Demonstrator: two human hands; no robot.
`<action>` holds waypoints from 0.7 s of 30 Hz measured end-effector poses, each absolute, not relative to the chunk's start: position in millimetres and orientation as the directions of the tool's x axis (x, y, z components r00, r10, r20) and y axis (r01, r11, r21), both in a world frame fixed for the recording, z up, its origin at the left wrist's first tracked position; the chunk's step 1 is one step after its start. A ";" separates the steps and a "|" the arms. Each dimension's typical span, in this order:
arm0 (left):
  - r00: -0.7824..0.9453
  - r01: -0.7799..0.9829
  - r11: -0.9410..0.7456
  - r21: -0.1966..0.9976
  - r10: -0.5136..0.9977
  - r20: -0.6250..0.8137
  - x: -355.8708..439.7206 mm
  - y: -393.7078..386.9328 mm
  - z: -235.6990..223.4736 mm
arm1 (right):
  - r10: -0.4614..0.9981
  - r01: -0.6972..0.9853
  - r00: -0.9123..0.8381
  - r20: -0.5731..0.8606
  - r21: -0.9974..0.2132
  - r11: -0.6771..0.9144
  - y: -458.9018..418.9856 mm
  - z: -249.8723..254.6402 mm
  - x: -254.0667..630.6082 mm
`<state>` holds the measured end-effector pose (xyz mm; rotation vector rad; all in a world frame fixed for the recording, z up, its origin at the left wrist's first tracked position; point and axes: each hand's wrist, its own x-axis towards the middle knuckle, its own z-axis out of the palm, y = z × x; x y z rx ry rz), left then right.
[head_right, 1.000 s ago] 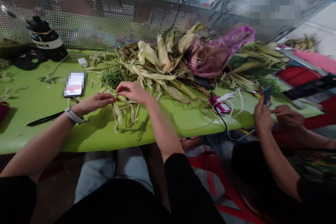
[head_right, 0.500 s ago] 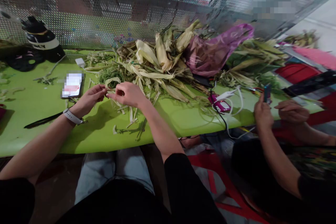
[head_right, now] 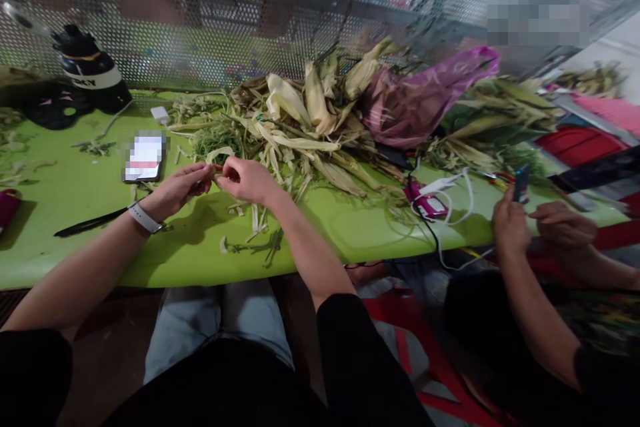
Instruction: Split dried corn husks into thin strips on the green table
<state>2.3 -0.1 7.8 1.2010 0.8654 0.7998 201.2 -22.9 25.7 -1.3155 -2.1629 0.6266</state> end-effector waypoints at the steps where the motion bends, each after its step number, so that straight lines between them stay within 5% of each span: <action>1: 0.456 -0.062 0.166 0.984 0.882 -0.120 2.0 0.0 7.8 | 0.911 0.657 -0.368 0.185 -0.642 0.396 -22.4 25.2 201.4; 21: 0.518 -0.200 0.114 0.973 0.855 0.006 -0.7 -3.4 11.9 | 0.892 0.473 -0.328 0.312 -0.763 0.441 -12.0 13.2 198.8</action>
